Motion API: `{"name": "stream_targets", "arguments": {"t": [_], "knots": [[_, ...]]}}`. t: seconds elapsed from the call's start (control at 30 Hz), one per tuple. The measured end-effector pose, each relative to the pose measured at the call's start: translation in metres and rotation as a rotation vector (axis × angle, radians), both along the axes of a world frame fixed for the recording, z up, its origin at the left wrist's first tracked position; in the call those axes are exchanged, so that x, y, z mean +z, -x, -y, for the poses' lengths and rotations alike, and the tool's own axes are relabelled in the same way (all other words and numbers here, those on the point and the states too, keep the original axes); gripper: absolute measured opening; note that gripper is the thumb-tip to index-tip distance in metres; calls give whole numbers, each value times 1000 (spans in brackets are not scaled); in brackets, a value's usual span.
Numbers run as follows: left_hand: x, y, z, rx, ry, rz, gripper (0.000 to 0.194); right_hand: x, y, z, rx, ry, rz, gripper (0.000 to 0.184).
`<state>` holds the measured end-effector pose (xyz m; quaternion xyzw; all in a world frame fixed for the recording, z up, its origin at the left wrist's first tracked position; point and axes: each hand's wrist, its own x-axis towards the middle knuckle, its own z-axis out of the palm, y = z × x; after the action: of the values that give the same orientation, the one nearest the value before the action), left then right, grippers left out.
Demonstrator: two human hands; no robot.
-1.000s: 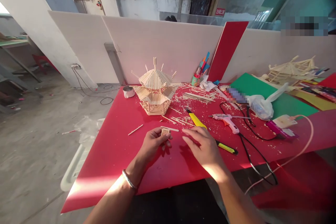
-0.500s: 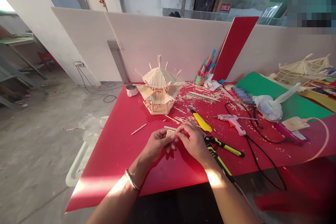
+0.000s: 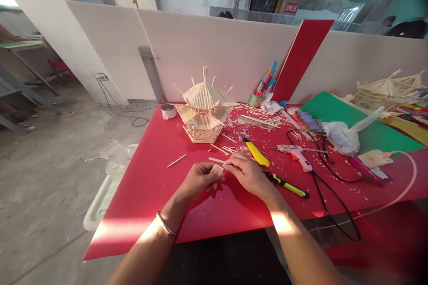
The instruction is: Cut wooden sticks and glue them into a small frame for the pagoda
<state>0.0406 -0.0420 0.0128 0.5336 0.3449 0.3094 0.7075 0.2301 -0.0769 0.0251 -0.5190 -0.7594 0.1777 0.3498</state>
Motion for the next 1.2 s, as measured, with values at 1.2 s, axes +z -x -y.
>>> {"name": "stream_targets", "arguments": {"t": [1.2], "knots": [[-4,0,-6,448,127,210,38,-21,52,-27,-287,146,-698,25]]}}
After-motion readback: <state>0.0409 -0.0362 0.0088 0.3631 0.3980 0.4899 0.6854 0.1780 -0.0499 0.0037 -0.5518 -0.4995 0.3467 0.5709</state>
